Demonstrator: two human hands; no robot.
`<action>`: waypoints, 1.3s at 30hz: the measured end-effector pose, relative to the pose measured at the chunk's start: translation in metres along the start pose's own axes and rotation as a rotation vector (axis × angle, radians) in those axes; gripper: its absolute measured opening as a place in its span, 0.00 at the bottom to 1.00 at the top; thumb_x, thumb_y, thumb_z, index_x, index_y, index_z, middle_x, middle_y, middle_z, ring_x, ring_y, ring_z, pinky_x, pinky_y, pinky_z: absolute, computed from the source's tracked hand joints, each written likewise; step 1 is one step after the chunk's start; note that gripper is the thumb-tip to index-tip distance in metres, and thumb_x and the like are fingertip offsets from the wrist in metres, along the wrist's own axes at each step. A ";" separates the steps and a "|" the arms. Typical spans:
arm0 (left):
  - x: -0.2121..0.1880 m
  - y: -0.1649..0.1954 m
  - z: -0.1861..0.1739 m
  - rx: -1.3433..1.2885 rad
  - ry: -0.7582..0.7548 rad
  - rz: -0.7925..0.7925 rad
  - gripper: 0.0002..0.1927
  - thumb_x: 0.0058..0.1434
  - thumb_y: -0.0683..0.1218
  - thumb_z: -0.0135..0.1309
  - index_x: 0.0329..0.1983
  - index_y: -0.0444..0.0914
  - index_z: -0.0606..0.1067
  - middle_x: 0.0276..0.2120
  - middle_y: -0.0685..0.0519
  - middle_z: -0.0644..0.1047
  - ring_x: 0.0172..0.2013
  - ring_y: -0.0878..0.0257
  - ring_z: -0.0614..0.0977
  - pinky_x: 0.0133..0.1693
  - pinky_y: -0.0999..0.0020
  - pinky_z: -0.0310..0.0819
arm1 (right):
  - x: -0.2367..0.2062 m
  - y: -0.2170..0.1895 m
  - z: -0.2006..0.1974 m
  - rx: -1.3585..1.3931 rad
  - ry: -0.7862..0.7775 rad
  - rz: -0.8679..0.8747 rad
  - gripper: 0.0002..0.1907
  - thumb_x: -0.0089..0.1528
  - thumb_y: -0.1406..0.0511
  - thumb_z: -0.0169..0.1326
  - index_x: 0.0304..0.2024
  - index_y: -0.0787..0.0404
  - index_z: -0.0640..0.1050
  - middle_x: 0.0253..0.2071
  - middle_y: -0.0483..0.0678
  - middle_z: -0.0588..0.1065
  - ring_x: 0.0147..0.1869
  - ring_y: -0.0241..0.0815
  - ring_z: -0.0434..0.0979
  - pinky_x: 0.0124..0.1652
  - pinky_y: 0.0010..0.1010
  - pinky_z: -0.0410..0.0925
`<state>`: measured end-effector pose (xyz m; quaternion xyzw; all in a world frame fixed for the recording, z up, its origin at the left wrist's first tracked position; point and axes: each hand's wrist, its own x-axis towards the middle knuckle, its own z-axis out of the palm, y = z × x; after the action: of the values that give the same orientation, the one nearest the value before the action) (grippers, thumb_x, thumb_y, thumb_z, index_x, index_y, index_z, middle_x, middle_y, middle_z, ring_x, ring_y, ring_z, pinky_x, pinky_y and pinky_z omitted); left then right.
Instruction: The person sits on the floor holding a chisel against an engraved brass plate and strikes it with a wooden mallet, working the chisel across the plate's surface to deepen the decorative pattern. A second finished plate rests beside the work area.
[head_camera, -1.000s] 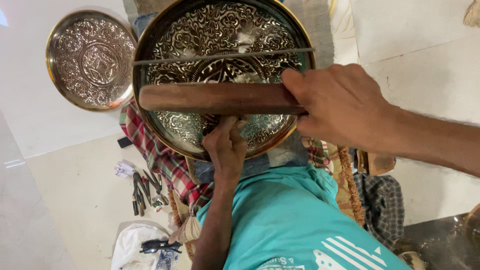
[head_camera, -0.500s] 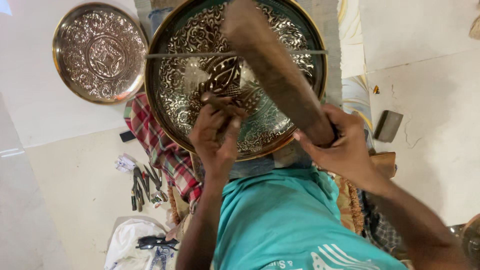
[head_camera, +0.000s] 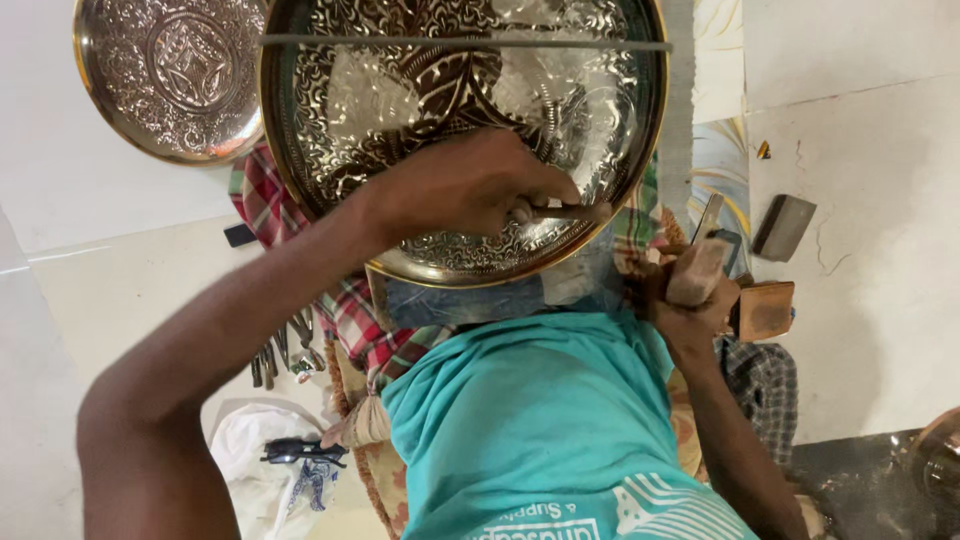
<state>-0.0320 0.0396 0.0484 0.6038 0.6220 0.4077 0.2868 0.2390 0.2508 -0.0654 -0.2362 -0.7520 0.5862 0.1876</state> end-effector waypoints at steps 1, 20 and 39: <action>0.001 -0.001 -0.003 -0.006 -0.051 -0.027 0.25 0.48 0.32 0.54 0.52 0.36 0.78 0.26 0.46 0.79 0.25 0.53 0.81 0.27 0.56 0.70 | 0.001 0.001 0.001 0.072 -0.015 0.077 0.11 0.57 0.73 0.62 0.42 0.66 0.78 0.34 0.40 0.75 0.37 0.28 0.75 0.39 0.24 0.70; 0.023 -0.025 0.006 0.230 -0.364 0.002 0.17 0.55 0.36 0.61 0.47 0.43 0.82 0.23 0.52 0.81 0.24 0.60 0.82 0.24 0.59 0.72 | 0.036 -0.022 0.030 -0.133 0.021 -0.194 0.13 0.55 0.72 0.65 0.38 0.67 0.74 0.32 0.44 0.74 0.35 0.31 0.74 0.37 0.25 0.70; 0.021 -0.027 0.002 0.249 -0.305 0.120 0.25 0.46 0.33 0.61 0.50 0.41 0.82 0.29 0.50 0.83 0.29 0.55 0.84 0.28 0.56 0.75 | 0.048 -0.025 0.030 -0.499 -0.081 -0.429 0.14 0.59 0.62 0.68 0.35 0.62 0.76 0.32 0.49 0.75 0.34 0.44 0.76 0.37 0.31 0.69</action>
<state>-0.0462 0.0626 0.0270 0.7253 0.5798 0.2479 0.2762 0.1802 0.2496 -0.0478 -0.0876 -0.9118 0.3402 0.2128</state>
